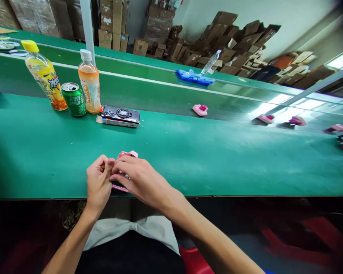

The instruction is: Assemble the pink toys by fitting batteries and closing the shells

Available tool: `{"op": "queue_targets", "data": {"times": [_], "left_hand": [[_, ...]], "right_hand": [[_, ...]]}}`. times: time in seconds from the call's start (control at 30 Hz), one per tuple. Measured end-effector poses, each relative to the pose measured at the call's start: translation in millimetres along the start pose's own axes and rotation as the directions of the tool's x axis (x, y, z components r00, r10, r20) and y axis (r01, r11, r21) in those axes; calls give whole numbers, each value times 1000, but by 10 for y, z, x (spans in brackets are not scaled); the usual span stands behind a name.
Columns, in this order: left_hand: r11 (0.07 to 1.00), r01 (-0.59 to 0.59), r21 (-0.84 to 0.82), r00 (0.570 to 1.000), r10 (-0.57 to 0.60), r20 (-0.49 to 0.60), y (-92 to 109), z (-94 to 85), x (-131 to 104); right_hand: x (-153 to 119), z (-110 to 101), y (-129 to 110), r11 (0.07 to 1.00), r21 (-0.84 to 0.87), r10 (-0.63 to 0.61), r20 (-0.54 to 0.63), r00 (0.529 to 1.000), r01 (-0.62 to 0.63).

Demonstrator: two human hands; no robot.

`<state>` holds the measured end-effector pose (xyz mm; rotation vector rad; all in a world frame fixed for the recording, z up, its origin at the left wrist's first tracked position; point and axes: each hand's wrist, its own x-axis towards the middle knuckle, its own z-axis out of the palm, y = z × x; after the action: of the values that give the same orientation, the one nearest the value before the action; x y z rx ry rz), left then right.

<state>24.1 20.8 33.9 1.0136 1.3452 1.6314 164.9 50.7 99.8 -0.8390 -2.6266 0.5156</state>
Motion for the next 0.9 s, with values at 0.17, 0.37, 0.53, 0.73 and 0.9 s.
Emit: {"op": "queue_targets", "data": {"times": [0.17, 0.37, 0.53, 0.73, 0.9], "left_hand": [[999, 45, 2, 998, -45, -54, 37, 35, -12], [994, 72, -80, 997, -72, 11, -36, 4, -12], [993, 0, 118, 976, -26, 215, 8, -188, 1], [852, -314, 420, 898, 123, 422, 69, -367, -10], [806, -365, 465, 910, 202, 363, 38, -275, -31]], "right_hand": [[-58, -3, -61, 978, -154, -145, -24, 989, 140], [-68, 23, -10, 919, -316, -225, 74, 972, 237], [-117, -18, 60, 992, -122, -49, -61, 997, 42], [-314, 119, 64, 998, -9, 61, -334, 941, -68], [-484, 292, -5, 990, 19, 136, -407, 904, -140]]}}
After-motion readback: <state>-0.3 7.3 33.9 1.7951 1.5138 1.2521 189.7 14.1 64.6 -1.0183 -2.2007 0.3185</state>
